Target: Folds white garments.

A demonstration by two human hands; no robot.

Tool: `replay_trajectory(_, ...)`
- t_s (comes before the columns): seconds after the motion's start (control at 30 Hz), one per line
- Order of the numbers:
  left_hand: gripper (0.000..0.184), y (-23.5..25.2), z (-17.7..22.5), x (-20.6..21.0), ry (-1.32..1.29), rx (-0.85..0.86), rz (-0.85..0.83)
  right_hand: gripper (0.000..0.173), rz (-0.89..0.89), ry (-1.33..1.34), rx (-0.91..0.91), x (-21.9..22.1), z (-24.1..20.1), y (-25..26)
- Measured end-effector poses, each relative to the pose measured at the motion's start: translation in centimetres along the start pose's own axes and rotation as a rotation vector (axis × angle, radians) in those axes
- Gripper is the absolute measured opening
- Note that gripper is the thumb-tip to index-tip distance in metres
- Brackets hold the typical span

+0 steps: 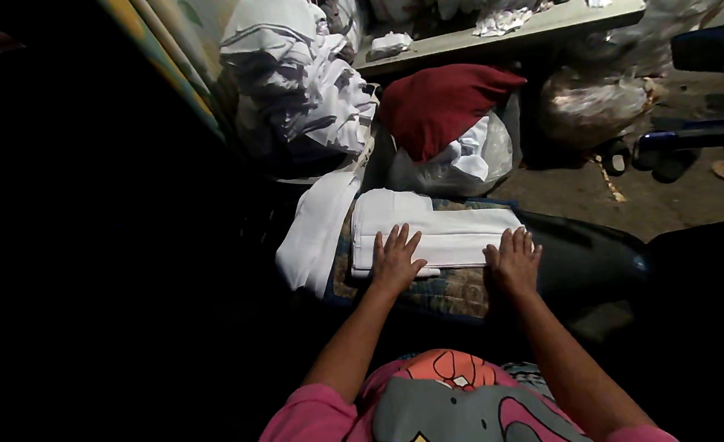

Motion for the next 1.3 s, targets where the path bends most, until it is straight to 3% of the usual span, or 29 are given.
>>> replay_trajectory(0.07,0.065,0.0,0.1,-0.2,-0.004,0.001,-0.001,0.077,-0.001,-0.006,-0.029,-0.6,-2.0,-0.3)
replay_trajectory(0.17,0.064,0.0,0.0,-0.5,-0.010,0.009,-0.002,0.072,0.001,0.061,-0.369,1.1,-7.0,-1.7)
replay_trajectory(0.23,0.063,0.1,0.0,-0.5,-0.009,0.008,-0.012,0.073,-0.056,0.091,-0.499,2.7,-9.3,-2.2)
replay_trajectory(0.33,0.064,0.2,-0.1,-0.2,-0.009,0.018,-0.007,0.074,-0.035,0.105,-0.442,3.7,-7.9,-1.4)
replay_trajectory(0.53,0.084,-0.6,-2.2,-1.3,-0.047,-0.080,0.013,0.084,-0.009,0.001,-0.072,0.6,1.3,0.3)
replay_trajectory(0.67,0.052,-2.3,-7.3,-3.3,-0.125,-0.201,0.381,0.076,0.038,0.022,-0.028,-1.1,4.5,-0.3)
replay_trajectory(0.73,0.049,-3.8,-11.2,-5.3,-0.152,-0.411,0.468,0.073,0.053,0.042,-0.041,-1.6,5.1,-1.2)
replay_trajectory(0.87,0.076,-7.5,-16.8,-7.6,-0.349,-0.740,0.418,0.069,0.096,0.100,-0.072,-1.9,5.6,-2.7)
replay_trajectory(1.03,0.078,-10.8,-18.9,-7.2,-0.480,-0.797,0.384,0.067,0.088,0.122,-0.115,-2.8,5.2,-2.7)
replay_trajectory(1.17,0.123,-11.9,-18.7,-5.7,-0.474,-0.753,0.231,0.067,0.124,0.146,-0.169,-3.5,4.1,-2.0)
replay_trajectory(1.2,0.126,-12.0,-18.6,-5.4,-0.463,-0.738,0.243,0.066,0.115,0.154,-0.179,-3.6,3.7,-1.9)
replay_trajectory(1.3,0.110,-12.4,-18.9,-5.1,-0.482,-0.692,0.339,0.063,0.086,0.160,-0.198,-3.8,2.4,-1.5)
Point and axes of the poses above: each hand's wrist, its own y-axis towards the middle knuckle, its own x-axis out of the palm, z = x × y, the point moved 1 cm from there along y, towards the middle knuckle, and after that the axes turned 5 degrees about x, right-handed, at the moved point
